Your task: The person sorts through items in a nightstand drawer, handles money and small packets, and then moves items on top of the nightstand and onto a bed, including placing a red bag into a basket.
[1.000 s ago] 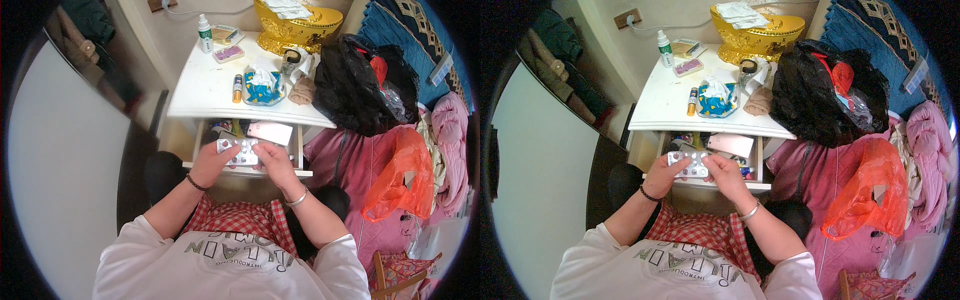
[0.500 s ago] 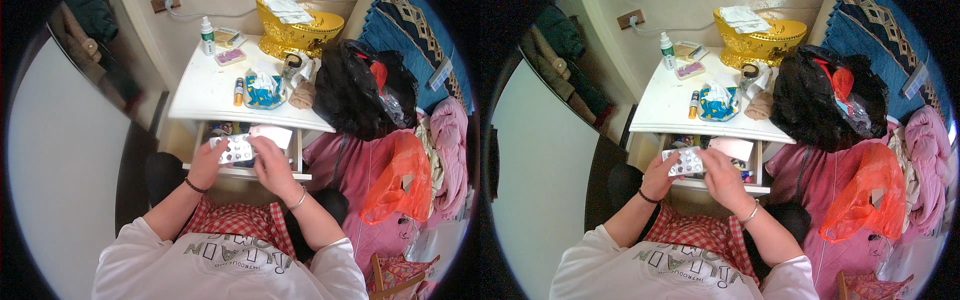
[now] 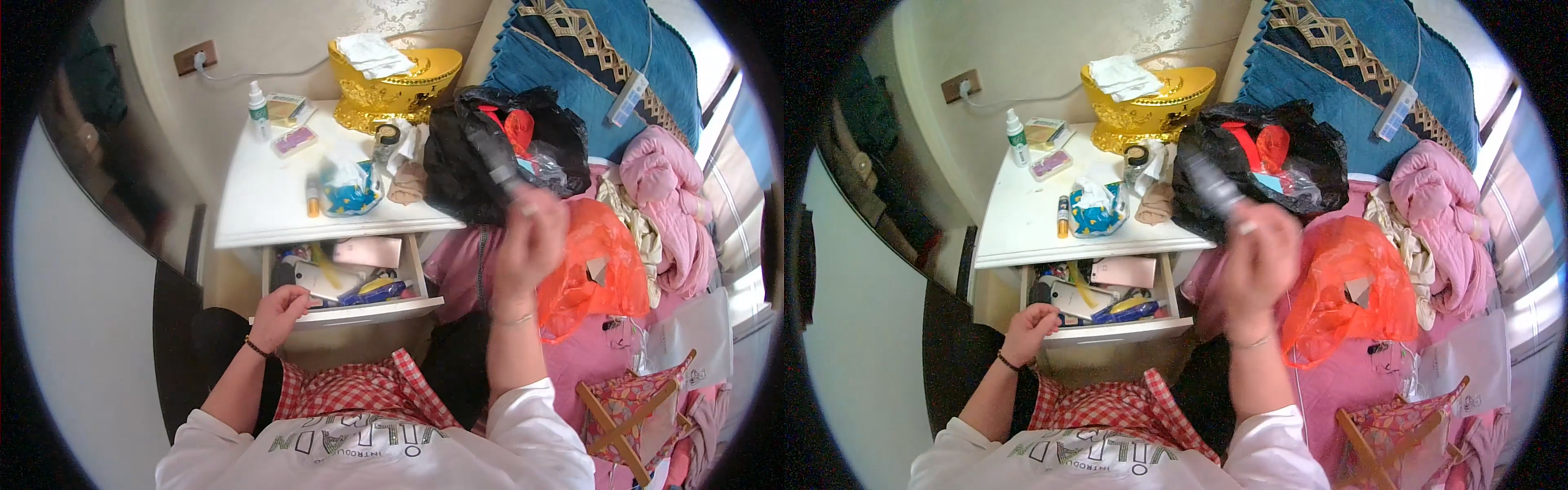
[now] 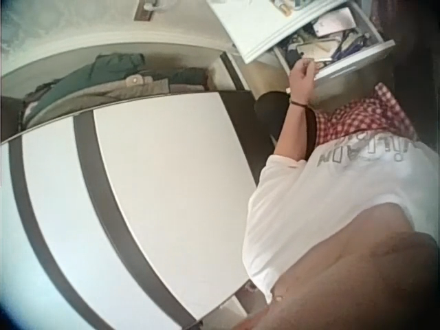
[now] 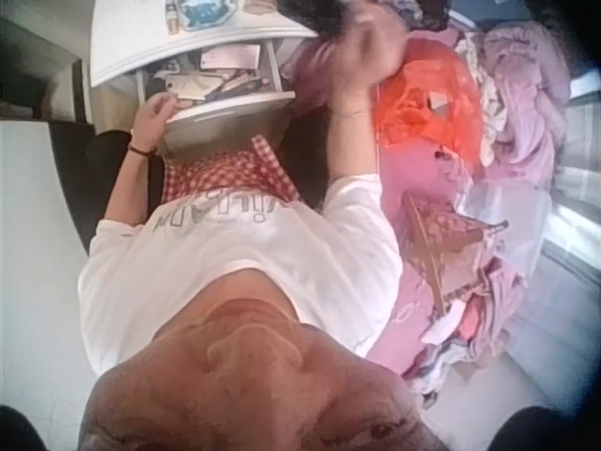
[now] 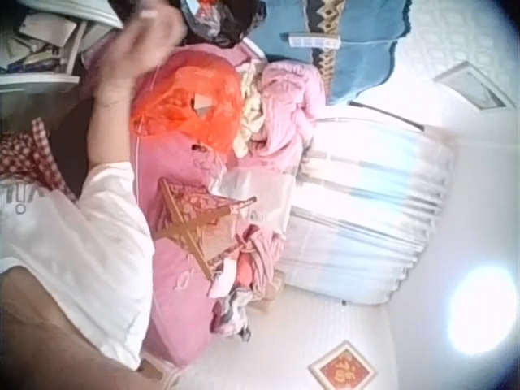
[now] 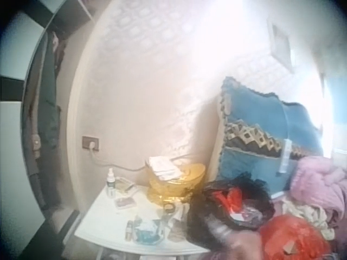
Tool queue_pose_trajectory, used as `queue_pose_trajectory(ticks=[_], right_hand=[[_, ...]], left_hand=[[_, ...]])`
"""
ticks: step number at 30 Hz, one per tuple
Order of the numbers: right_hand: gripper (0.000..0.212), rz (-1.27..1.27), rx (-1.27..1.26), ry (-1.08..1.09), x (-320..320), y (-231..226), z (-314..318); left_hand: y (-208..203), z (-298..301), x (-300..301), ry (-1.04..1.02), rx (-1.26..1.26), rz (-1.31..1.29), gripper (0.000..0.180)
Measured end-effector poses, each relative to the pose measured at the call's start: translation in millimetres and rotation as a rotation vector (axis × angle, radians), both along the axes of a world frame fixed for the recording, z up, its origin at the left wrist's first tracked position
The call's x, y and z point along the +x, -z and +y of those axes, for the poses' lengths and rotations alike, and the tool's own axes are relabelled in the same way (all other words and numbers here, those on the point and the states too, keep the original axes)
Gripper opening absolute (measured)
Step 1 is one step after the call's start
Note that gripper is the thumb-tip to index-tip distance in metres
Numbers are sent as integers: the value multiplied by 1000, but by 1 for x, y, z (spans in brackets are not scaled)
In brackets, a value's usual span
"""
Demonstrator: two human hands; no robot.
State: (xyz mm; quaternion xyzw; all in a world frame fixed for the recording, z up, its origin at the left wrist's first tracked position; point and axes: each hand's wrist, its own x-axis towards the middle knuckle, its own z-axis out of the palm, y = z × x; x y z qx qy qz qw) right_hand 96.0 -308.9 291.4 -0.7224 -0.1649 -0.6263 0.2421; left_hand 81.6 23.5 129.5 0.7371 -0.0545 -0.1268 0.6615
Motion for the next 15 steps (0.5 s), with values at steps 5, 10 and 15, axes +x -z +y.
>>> queue_pose_trajectory(ticks=[5,10,15], right_hand=[[13,55,-69,496,26,-66,-64],[14,413,-88,371,42,-48,-46],[9,520,122,-257,22,3,49]], left_hand=[[4,-1,4,-42,-63,7,18],[11,2,1,-43,-65,-38,16],[0,1,4,-36,-45,-24,17]])
